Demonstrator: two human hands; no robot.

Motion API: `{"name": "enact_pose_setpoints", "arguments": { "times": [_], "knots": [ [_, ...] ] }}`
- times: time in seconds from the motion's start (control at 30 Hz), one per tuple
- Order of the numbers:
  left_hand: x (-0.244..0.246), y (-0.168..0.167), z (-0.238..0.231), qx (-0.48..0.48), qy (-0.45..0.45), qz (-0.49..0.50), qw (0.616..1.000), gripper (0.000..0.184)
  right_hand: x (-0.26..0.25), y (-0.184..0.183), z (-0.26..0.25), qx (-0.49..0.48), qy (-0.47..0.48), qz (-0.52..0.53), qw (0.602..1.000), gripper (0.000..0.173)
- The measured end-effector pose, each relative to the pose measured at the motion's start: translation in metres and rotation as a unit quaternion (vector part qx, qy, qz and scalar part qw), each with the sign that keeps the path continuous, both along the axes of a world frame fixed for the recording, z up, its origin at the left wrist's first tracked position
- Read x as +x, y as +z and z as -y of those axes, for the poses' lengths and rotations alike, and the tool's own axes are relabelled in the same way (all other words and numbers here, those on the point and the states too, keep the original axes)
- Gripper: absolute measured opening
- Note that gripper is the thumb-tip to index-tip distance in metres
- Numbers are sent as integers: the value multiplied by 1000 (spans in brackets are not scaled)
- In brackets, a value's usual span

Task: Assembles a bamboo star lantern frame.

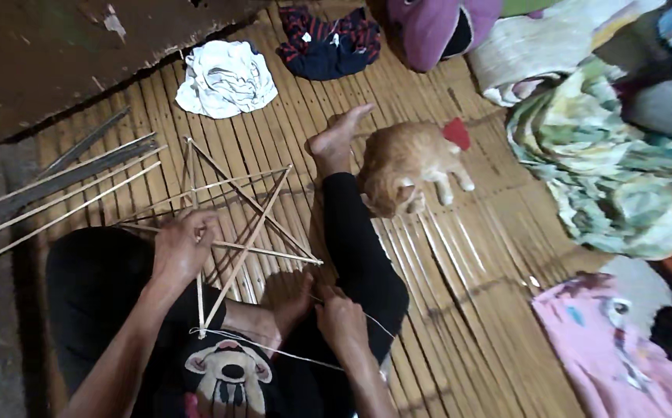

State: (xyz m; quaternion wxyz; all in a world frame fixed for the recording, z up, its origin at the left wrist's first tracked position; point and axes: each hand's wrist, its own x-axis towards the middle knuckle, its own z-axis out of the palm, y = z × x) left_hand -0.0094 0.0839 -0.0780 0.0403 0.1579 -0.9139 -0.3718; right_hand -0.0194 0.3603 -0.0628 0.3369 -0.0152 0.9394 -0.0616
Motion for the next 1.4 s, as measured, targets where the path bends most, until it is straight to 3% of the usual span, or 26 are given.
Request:
{"name": "enact_pose_setpoints", "arguments": {
  "times": [0.13, 0.23, 0.33, 0.47, 0.63, 0.7, 0.83, 0.97, 1.17, 1.33, 1.4],
  "knots": [
    [24, -7, 36, 23, 102, 37, 994, 22, -11, 1, 9, 52, 46, 80, 994, 27],
    [32, -12, 48, 5, 113, 51, 992, 21, -14, -1, 0, -4, 43, 75, 996, 24],
    [26, -8, 47, 18, 92, 88, 992, 22, -9, -4, -16, -168, -5, -20, 986, 17],
    [13, -7, 42, 46, 67, 120, 989, 25, -13, 5, -24, -341, -99, -171, 919, 22],
    [12, -10, 37, 25, 62, 151, 986, 26, -35, 5, -26, -341, -141, -351, 860, 23],
    [14, -10, 33, 37, 47, 200, 978, 33, -47, -6, -22, -316, -128, -324, 883, 24],
    [16, -3, 16, 63, 44, 254, 964, 41, -74, -31, 4, -188, -77, -171, 964, 28],
    [11, -6, 8, 69, 49, 277, 957, 40, -98, -54, 20, -104, -42, -52, 992, 38],
    [7, -15, 10, 132, 47, 199, 970, 35, -107, -63, 12, -167, -78, 78, 980, 43],
    [-21, 2, 46, 160, -16, 98, 982, 27, -94, -55, 2, -318, -112, 106, 936, 24],
    [-32, 30, 53, 127, -59, 77, 987, 28, -84, -48, 6, -398, -157, 98, 899, 15]
  ]
}}
